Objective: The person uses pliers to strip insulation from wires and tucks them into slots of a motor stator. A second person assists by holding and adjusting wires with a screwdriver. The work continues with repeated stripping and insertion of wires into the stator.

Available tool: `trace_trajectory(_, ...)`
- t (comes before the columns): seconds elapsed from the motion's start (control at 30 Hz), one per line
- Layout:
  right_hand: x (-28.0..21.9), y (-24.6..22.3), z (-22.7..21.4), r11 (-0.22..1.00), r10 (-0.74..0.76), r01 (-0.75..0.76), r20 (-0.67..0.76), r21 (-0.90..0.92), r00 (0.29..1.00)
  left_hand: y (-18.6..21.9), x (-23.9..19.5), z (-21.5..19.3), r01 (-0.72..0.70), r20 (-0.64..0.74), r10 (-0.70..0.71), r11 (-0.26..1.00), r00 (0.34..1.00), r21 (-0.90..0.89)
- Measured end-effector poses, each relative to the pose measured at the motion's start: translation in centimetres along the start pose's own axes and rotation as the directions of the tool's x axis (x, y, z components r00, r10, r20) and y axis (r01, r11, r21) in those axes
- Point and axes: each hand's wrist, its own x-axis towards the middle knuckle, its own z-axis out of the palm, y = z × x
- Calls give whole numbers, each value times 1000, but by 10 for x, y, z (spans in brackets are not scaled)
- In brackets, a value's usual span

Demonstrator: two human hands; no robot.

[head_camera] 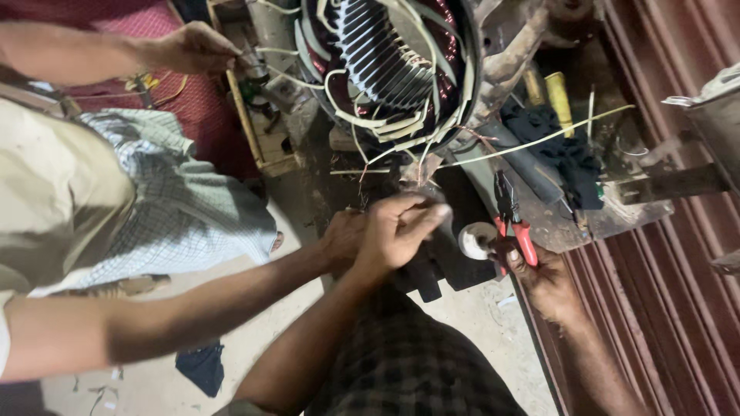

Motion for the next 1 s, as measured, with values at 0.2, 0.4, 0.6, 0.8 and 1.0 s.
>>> trace_trajectory(0.2, -18, -1, 8, 996, 77, -73, -116, 42, 990, 32, 39, 51, 246, 243, -100, 671, 965, -699)
trace_trajectory(0.4, -28, -13, -4, 996, 85, -83, -168, 21, 982, 26, 59, 67, 183, 173, -72, 566, 982, -804)
trace_trajectory(0.6, 22, -75, -69, 959, 91, -46, 149, -281, 985, 11, 50, 60, 122, 123, -45, 649, 991, -751)
trace_trajectory(0.8, 117, -123, -104, 911, 196, 30, 494, -412, 847, 19, 47, 51, 102, 72, -74, 805, 995, -585)
trace_trajectory(1.0, 183, -120, -87, 914, 146, 188, 725, -359, 674, 31, 39, 46, 161, -8, -194, 837, 981, -524)
